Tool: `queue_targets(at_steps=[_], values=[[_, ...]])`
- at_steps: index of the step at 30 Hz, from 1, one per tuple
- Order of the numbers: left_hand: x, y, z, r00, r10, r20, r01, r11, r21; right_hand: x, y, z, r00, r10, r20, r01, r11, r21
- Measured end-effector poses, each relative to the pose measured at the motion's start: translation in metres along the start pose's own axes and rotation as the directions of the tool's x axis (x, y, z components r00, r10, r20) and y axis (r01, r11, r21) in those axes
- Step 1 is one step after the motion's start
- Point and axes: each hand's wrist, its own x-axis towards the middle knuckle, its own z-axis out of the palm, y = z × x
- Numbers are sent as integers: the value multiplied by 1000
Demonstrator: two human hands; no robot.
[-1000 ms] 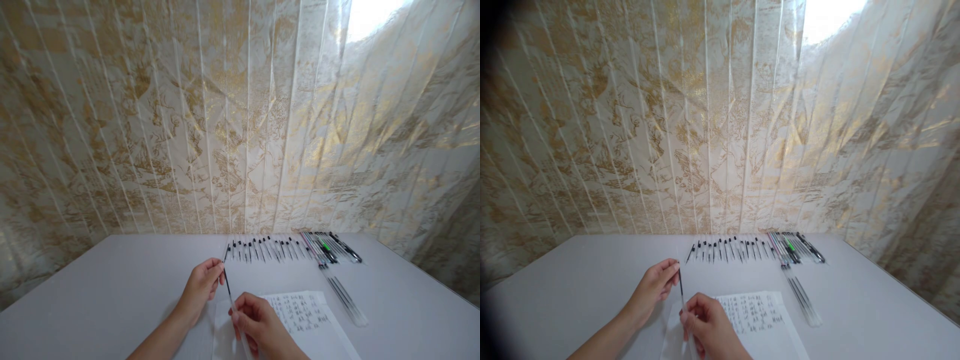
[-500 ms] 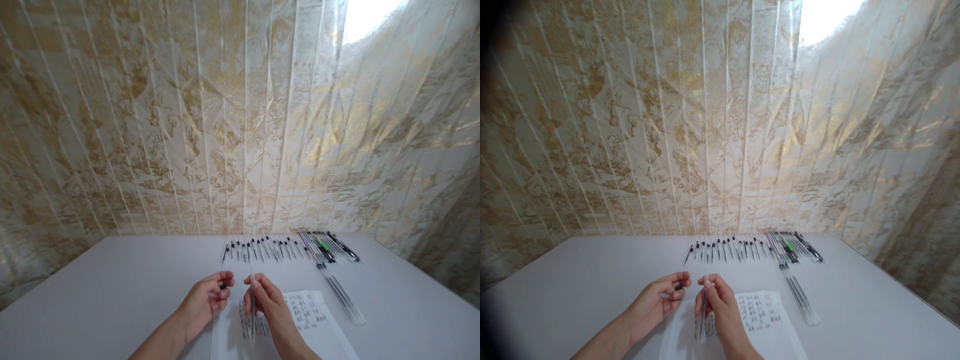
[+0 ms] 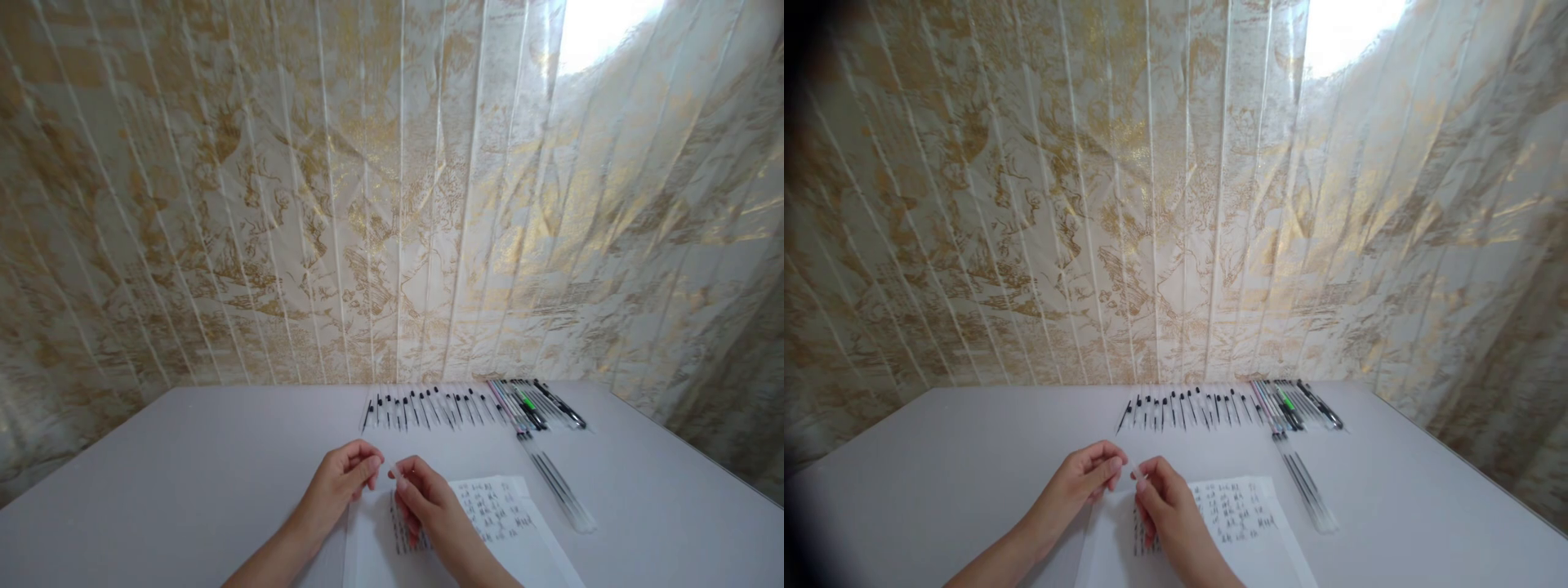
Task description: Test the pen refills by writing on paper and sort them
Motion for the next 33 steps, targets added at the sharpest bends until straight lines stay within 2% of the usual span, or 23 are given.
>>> queue_targets(at_steps=[3,6,9,18,23,33], values=[[0,2,-1,999,-20,-45,22,999,38,-2,-2,-4,998,-53,-30,46,978,-202],[-1,4,1,998,-39,-52,39,999,8,-6,-9,-7,990,-124,-63,88,909,-407],[-2,5,3,998,-50,-37,49,998,-29,-9,-15,-8,985,-161,-61,108,853,-511],[-2,-3,6,998,-18,-58,20,1000,25,-13,-21,-2,981,-190,-47,118,766,-632],[-7,5,12,996,-71,-60,63,990,-123,-14,-21,-2,978,-205,-42,123,724,-679],[-9,10,13,992,-87,-88,82,995,-52,-15,-23,-2,977,-215,-9,142,675,-724]])
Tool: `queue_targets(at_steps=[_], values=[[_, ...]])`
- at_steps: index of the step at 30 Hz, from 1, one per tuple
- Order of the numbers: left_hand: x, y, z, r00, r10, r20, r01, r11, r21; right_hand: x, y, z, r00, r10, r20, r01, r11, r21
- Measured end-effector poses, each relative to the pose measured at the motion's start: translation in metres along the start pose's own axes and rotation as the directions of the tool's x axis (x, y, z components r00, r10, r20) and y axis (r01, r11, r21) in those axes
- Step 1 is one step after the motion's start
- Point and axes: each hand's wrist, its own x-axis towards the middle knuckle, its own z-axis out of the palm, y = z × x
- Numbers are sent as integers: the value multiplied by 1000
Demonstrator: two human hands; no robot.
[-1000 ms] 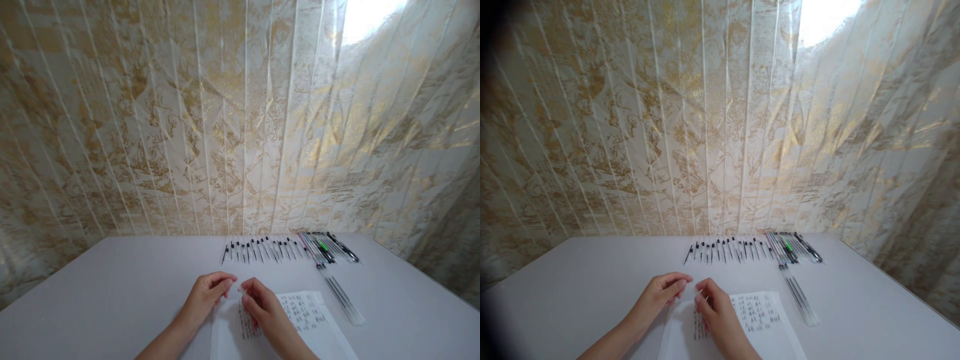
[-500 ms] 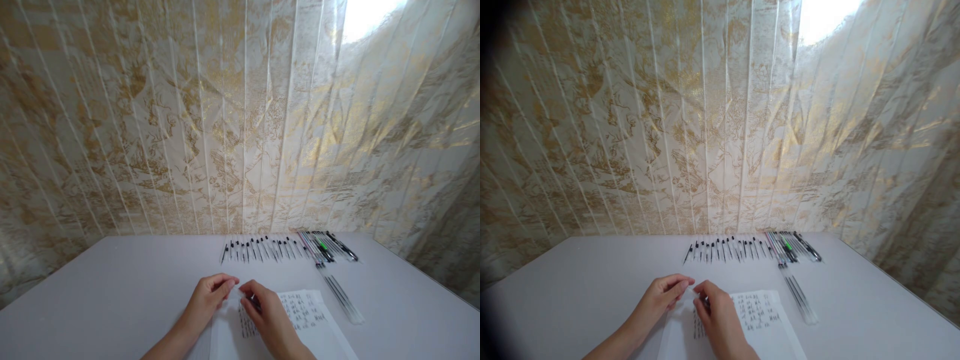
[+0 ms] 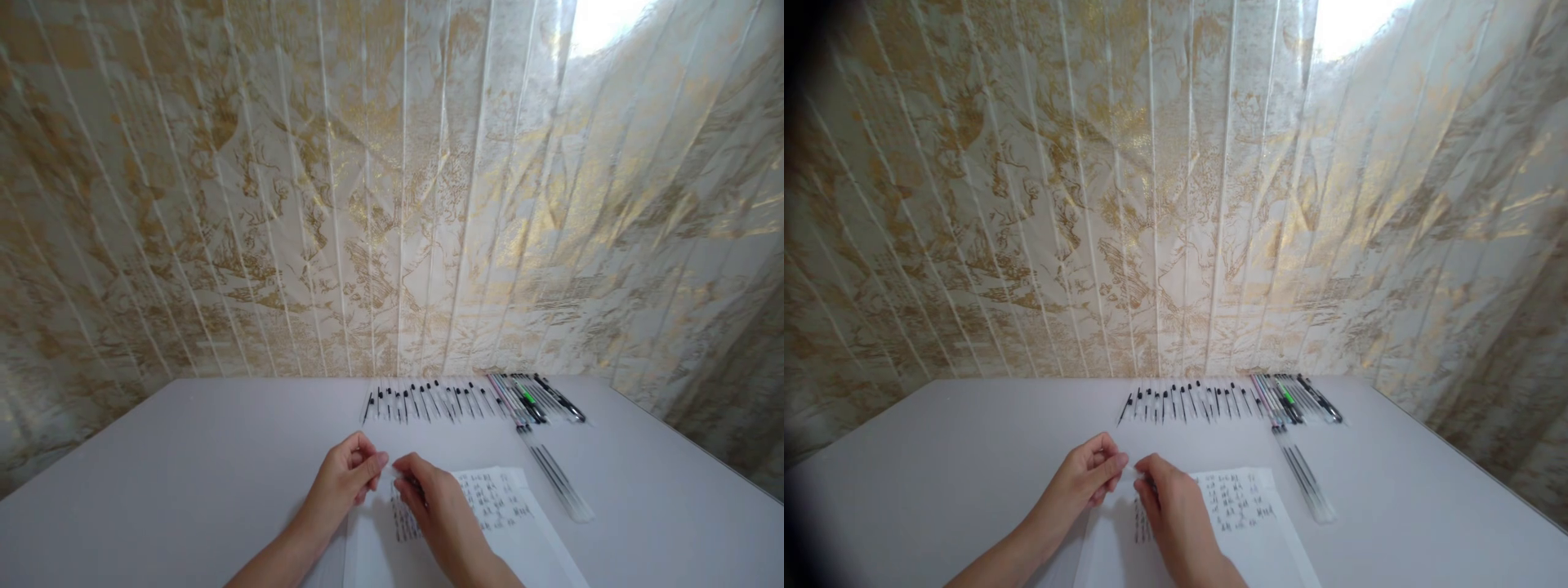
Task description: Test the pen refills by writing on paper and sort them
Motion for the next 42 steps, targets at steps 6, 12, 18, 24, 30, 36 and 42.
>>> queue_targets(at_steps=[6,12,18,24,30,36,42], values=[[1,-3,0,1000,-4,24,4,1000,-16,-2,-4,0,998,3,67,-3,1000,-1],[6,-14,-7,988,144,46,-147,986,81,0,3,6,979,43,200,-101,951,292],[4,-12,-2,993,64,98,-54,993,-102,4,5,6,976,90,197,-172,876,451],[-1,-4,0,997,53,53,-47,993,-108,3,7,8,989,64,134,-118,889,442],[2,-7,-7,996,37,83,-23,988,-155,2,-2,7,919,89,384,-364,563,741],[1,-7,-7,989,7,149,33,964,-264,2,-12,-3,875,52,480,-471,313,825],[-4,-5,0,986,-25,168,75,950,-303,4,-6,7,918,76,390,-381,442,812]])
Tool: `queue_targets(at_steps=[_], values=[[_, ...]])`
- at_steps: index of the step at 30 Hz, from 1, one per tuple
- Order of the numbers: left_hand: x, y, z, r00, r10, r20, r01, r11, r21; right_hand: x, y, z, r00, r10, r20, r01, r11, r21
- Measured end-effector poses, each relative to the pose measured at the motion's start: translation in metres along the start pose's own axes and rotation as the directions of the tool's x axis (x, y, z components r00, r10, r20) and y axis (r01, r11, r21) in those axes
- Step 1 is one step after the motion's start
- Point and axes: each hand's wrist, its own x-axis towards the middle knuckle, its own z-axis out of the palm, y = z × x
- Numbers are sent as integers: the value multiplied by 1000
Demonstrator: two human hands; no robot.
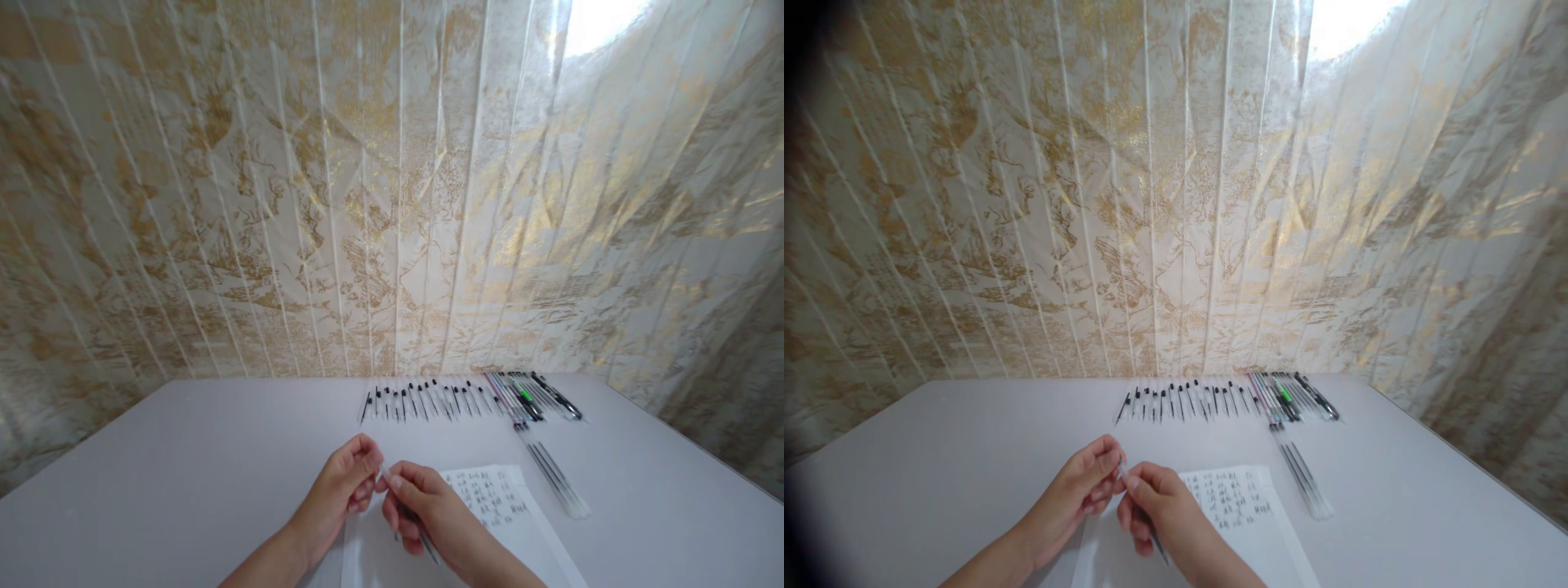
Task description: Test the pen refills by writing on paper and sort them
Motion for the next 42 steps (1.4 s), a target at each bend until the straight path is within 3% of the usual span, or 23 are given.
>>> queue_targets(at_steps=[4,10,15,20,23,28,34,42], values=[[1,-1,-2,998,27,-52,-25,999,37,1,4,1,1000,-13,-13,13,999,-40],[1,1,-5,998,-58,11,58,998,-12,2,4,0,998,-42,-35,41,999,-30],[0,-2,-2,1000,-17,-2,17,999,-38,7,11,-2,995,-73,-66,63,989,-136],[1,-2,-6,997,-49,62,54,995,-84,8,13,-2,996,-74,-42,71,995,-74],[0,0,-4,998,-48,37,52,993,-108,7,14,0,995,-88,-40,85,994,-72],[0,-3,-2,999,-33,7,33,997,-74,6,16,4,995,-88,-53,79,984,-159],[-1,0,-3,999,-38,26,40,995,-90,10,21,-1,993,-100,-67,95,992,-81],[2,-4,-4,1000,5,-10,-5,1000,2,7,19,2,988,-117,-96,102,983,-151]])
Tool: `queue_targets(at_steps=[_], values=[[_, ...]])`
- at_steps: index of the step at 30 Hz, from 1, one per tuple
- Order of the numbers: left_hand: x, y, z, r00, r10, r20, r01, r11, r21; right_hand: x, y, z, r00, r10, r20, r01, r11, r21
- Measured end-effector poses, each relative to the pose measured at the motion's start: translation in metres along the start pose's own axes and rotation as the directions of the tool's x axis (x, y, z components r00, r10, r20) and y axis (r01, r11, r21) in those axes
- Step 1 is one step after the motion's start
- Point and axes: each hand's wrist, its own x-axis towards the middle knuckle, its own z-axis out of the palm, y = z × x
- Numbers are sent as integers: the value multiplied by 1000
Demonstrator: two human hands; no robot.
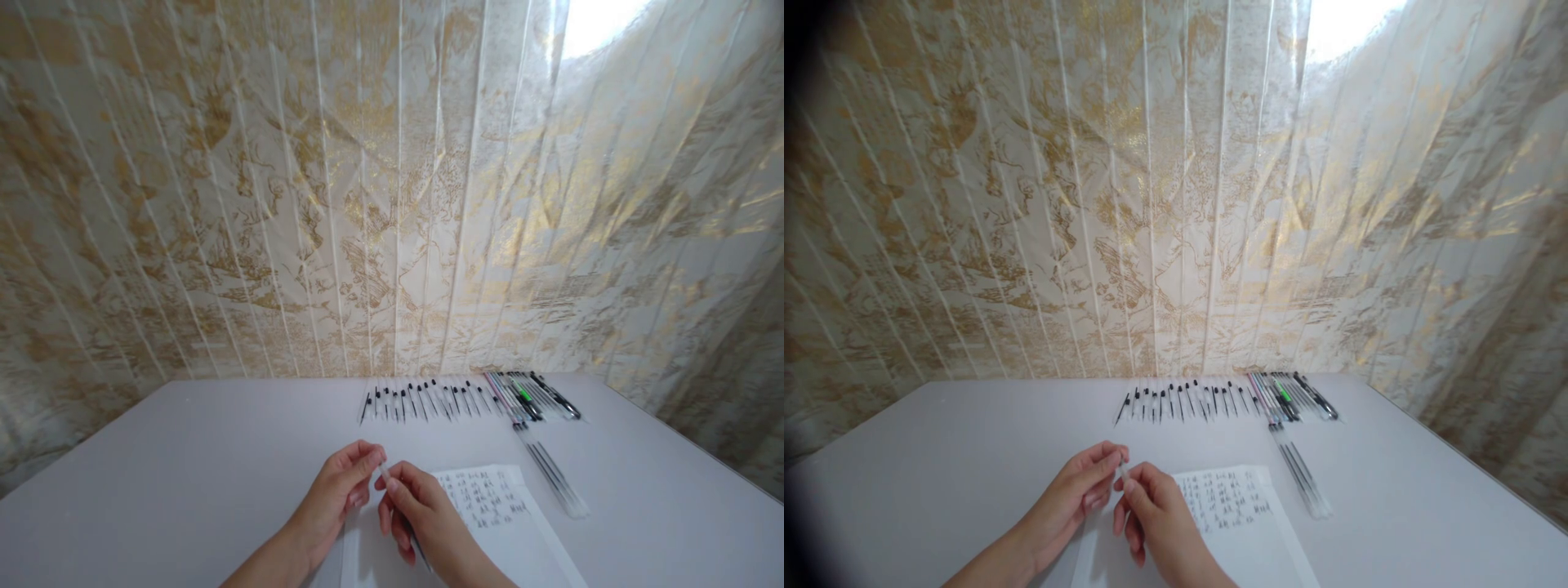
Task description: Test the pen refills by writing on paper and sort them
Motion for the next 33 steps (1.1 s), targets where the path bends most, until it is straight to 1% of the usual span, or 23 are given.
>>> queue_targets(at_steps=[3,5,8,11,13,16,18,19,21,23,24,26,27,29,31,33], values=[[0,0,-3,999,-16,43,17,1000,-18,1,1,-1,1000,14,10,-15,998,58],[0,0,-3,999,-21,36,22,1000,-21,3,3,-2,1000,7,8,-8,997,76],[-1,-2,-1,1000,-16,21,16,1000,0,3,5,-1,1000,-5,1,5,999,45],[1,-3,-2,999,-5,35,5,1000,1,1,3,2,1000,4,15,-5,998,60],[2,-3,-4,997,-10,74,11,1000,-16,-1,-3,4,998,35,46,-42,988,148],[1,-1,-5,990,-20,137,28,998,-61,-6,-13,5,986,111,122,-145,938,315],[0,1,-3,988,-29,154,43,995,-88,-9,-19,5,976,143,162,-196,904,380],[-1,2,-3,987,-34,155,50,994,-98,-9,-20,5,973,146,180,-206,899,385],[-1,5,-2,990,-37,139,54,992,-116,-9,-19,4,964,146,224,-216,919,330],[0,7,-3,995,-19,94,31,991,-129,-7,-15,3,961,150,234,-199,960,199],[1,8,-5,998,-4,62,12,991,-131,-6,-13,2,965,150,214,-179,976,122],[3,10,-7,1000,21,16,-19,992,-123,-5,-8,0,986,115,123,-110,993,-44],[4,10,-9,1000,27,10,-26,993,-117,-6,-8,-1,993,85,78,-75,990,-122],[5,11,-10,999,21,27,-18,994,-110,-8,-8,-2,998,51,37,-41,971,-237],[4,11,-11,998,8,57,-2,995,-102,-13,-13,-3,995,73,63,-54,965,-258],[4,10,-12,998,2,66,3,997,-81,-16,-20,-3,982,124,144,-93,975,-203]])
